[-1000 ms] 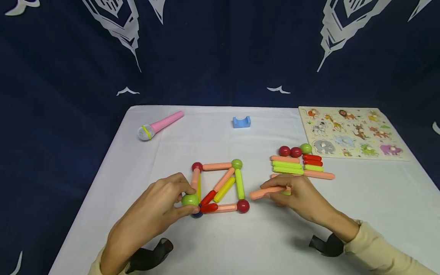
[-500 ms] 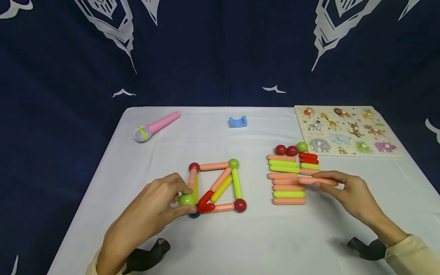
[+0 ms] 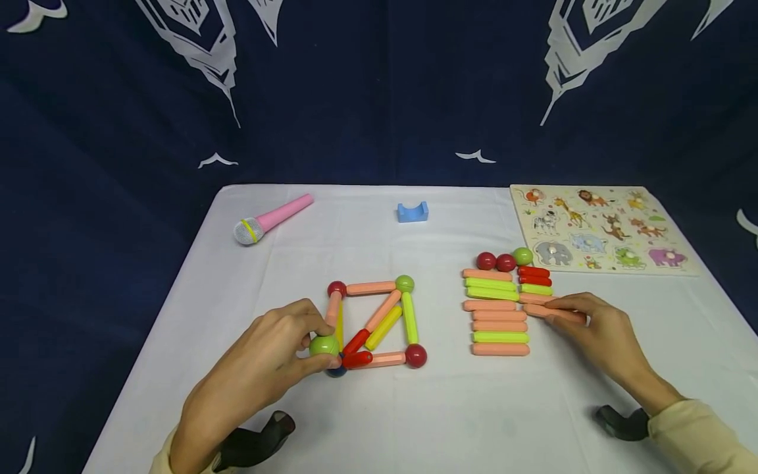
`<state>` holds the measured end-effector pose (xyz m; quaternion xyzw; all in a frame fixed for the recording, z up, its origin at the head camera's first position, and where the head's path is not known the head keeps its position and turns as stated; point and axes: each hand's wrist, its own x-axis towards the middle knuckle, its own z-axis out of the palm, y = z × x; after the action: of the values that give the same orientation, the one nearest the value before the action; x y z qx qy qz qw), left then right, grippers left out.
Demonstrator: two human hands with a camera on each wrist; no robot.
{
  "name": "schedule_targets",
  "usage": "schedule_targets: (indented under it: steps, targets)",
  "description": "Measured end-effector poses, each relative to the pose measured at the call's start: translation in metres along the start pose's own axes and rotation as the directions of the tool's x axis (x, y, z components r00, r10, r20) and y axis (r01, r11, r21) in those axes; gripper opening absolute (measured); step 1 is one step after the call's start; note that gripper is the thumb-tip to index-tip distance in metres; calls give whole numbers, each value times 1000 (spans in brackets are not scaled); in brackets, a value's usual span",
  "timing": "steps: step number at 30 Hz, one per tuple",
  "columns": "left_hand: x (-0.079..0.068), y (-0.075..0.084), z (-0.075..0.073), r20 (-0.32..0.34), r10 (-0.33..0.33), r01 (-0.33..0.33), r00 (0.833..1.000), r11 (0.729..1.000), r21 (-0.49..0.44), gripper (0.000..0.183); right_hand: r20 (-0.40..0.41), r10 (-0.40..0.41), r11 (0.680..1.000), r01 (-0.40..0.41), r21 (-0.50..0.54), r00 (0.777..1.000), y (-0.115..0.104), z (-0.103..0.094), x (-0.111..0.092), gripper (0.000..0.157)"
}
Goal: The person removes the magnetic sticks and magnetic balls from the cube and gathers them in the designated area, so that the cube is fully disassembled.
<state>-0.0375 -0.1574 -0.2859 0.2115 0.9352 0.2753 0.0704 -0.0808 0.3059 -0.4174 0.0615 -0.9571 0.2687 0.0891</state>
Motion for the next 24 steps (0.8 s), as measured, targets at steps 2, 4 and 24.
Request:
schedule_targets:
  steps: [2, 4, 24]
  targets:
    - [0, 0, 0, 1, -1, 1, 1000, 1000, -3, 31, -21, -50, 998, 49, -33, 999, -1, 4, 1, 24]
    - [0, 0, -1, 4, -3, 3, 1000, 1000, -5, 31, -31, -87, 995, 85, -60, 996, 0, 7, 3, 25]
    - [0, -4, -2, 7, 28, -28, 1000, 1000, 2, 27, 283, -467, 867, 371, 332, 838, -187, 66, 8, 35]
